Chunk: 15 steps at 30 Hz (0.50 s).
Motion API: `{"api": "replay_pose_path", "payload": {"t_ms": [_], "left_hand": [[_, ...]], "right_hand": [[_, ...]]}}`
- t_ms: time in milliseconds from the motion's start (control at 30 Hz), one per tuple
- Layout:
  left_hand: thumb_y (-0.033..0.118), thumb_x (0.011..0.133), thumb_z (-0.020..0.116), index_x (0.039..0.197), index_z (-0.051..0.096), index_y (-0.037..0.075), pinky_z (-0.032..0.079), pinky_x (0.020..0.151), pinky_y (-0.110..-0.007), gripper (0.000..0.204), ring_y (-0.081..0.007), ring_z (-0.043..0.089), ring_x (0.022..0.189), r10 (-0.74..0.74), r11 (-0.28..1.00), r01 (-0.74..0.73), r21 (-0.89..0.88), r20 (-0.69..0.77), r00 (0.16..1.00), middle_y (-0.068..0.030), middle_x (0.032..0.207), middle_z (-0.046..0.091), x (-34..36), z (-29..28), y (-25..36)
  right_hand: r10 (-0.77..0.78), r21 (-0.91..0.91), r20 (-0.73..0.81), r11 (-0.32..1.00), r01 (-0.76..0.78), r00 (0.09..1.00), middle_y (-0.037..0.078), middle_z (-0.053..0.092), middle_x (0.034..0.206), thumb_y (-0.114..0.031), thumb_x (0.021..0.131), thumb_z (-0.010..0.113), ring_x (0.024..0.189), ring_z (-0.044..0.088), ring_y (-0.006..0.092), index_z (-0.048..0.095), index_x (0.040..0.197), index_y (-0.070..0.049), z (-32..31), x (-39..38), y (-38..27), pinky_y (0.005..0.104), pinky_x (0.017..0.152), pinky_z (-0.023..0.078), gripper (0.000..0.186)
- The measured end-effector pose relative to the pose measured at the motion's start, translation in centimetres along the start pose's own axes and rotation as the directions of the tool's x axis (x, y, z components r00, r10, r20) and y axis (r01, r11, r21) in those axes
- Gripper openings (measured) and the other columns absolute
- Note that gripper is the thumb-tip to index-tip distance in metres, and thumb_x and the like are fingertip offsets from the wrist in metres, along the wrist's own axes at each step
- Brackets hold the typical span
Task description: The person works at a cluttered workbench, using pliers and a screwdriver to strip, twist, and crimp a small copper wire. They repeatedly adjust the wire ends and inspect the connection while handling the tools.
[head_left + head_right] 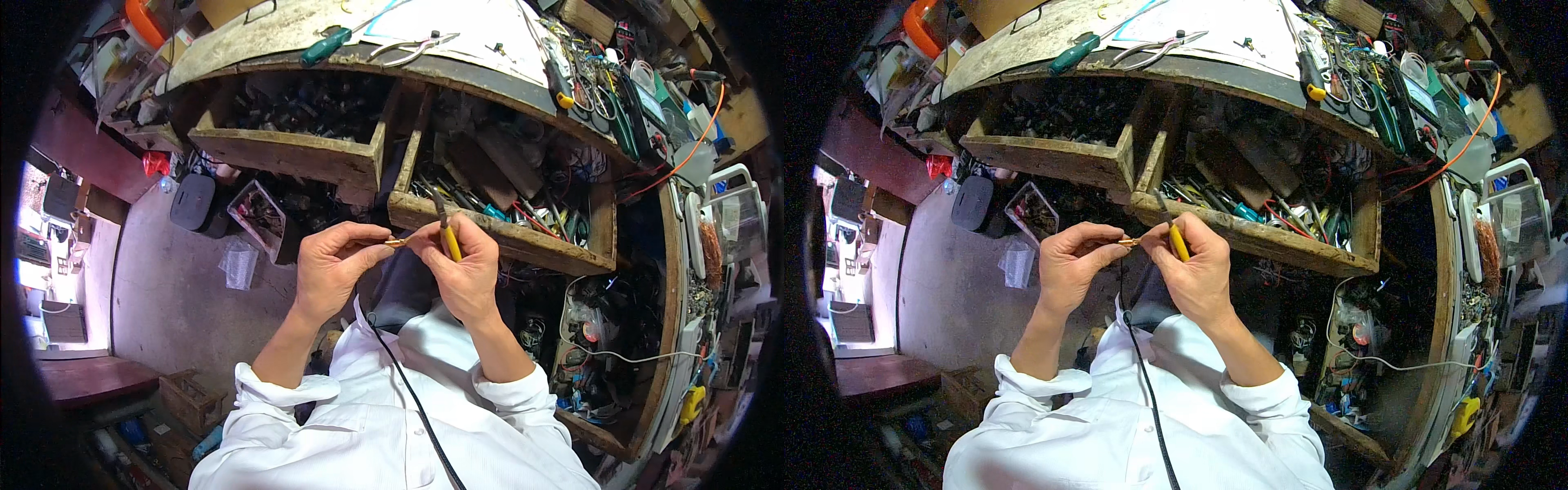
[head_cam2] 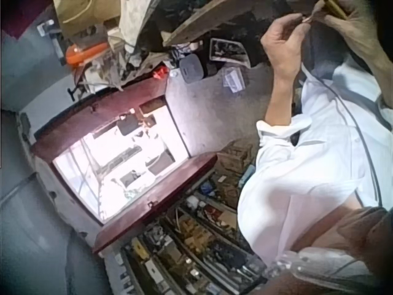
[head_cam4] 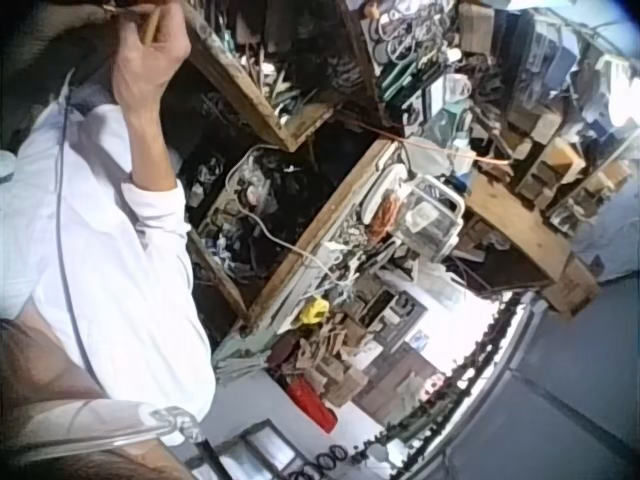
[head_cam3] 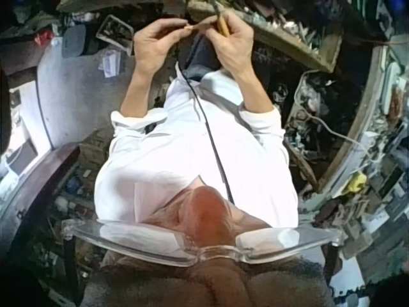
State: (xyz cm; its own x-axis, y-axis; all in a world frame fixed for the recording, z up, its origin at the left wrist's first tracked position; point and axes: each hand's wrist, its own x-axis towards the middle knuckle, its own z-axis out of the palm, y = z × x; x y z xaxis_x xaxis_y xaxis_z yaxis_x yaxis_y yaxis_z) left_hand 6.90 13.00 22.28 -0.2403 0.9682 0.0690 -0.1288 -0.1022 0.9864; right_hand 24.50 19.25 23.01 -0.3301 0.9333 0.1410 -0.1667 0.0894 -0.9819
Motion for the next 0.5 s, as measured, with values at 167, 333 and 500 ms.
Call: {"api": "replay_pose_path", "payload": {"t_ms": [167,333,500], "left_hand": [[-0.008,0.084,0.075,0.104,0.074,-0.003,0.059,0.078,-0.024,0.02,-0.0137,0.073,0.084,-0.001,0.999,0.004,0.043,-0.056,0.998,-0.0113,0.094,0.076,-0.2,-0.4,0.7],[-0.011,0.083,0.075,0.102,0.075,-0.003,0.057,0.077,-0.022,0.021,-0.0129,0.072,0.084,0.018,0.999,-0.016,0.045,-0.051,0.999,-0.0095,0.093,0.076,0.2,-0.7,1.1],[-0.011,0.081,0.075,0.098,0.076,-0.003,0.055,0.074,-0.022,0.019,-0.0106,0.07,0.081,0.087,0.977,-0.064,0.204,-0.108,0.99,-0.0063,0.09,0.075,0.1,-1.0,2.6]], "right_hand": [[-0.057,0.05,-0.069,0.997,0.061,0.996,0.003,0.068,0.086,0.013,0.085,0.062,0.079,0.06,0.0063,0.063,0.089,0.002,-1.3,0.2,-0.6,0.0223,0.076,0.051,0.012],[-0.098,-0.028,-0.116,0.995,0.095,0.988,0.003,0.068,0.083,0.009,0.087,0.067,0.077,0.059,0.0062,0.065,0.089,0.001,-2.5,0.6,-1.0,0.0224,0.071,0.049,0.009],[-0.088,-0.337,0.012,0.937,0.087,0.996,0.003,0.064,0.077,-0.009,0.093,0.07,0.071,0.056,0.0079,0.065,0.09,0.0,-3.0,0.9,-4.2,0.0255,0.064,0.046,0.011]]}}
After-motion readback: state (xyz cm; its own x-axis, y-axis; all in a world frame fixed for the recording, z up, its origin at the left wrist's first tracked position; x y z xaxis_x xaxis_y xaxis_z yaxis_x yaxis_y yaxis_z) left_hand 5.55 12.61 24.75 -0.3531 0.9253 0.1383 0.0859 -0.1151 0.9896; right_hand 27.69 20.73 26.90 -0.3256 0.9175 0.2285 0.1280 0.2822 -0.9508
